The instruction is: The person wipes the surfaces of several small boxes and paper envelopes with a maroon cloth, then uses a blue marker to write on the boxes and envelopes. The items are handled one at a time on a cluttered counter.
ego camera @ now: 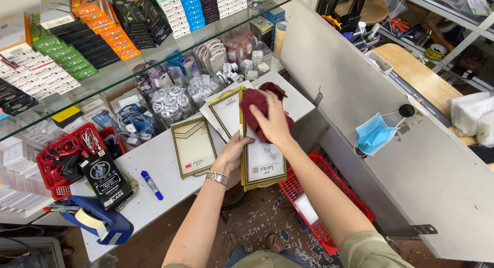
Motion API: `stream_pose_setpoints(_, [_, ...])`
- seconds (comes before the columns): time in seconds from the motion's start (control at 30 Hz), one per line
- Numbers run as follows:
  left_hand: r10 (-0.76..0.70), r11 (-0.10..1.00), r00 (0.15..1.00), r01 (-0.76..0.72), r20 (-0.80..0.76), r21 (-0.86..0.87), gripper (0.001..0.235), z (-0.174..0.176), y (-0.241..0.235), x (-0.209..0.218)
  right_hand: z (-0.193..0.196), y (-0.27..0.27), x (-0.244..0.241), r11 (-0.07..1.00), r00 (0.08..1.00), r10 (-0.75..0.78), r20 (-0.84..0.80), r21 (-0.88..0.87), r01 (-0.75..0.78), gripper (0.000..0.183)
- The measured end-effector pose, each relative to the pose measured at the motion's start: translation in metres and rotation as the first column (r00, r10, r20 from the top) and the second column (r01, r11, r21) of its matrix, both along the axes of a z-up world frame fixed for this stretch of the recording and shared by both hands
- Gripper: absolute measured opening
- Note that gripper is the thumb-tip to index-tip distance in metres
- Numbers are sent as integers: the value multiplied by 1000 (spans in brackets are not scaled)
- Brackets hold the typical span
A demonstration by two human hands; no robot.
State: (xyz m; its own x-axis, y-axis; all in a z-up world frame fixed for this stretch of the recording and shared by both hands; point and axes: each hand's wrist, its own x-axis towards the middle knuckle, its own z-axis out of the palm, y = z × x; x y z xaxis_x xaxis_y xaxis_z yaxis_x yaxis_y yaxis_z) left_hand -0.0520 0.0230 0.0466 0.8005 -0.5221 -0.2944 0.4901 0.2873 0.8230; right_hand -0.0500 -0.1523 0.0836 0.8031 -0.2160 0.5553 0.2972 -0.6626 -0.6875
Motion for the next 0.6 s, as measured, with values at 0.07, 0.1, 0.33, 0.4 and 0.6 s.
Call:
stream_pose_setpoints(0.07, [-2, 1000, 1000, 1, -3, -26, 43, -2, -4, -6, -4, 12, 15, 968, 995, -62, 74, -237, 78, 53])
stream_pose_setpoints(0.1, [23, 1000, 999, -24, -27, -19, 40, -2, -5, -7, -4, 7, 23, 971, 995, -97, 38, -217, 103, 52])
stream_pose_setpoints(0.33, [210, 978, 972, -210, -102, 16, 34, -5, 20, -3, -10, -64, 47, 670, 868, 301, -396, 735, 103, 53])
stream_pose_setpoints(0.4, [291, 956, 949, -292, -117, 9, 33, -11, 22, 6, -11, -61, 41, 608, 846, 357, -397, 786, 112, 57])
stream_pose_setpoints(0.6, [543, 823, 827, -558, -145, -106, 22, -30, 43, 48, -9, -28, -6, 580, 715, 560, -418, 814, 22, 66])
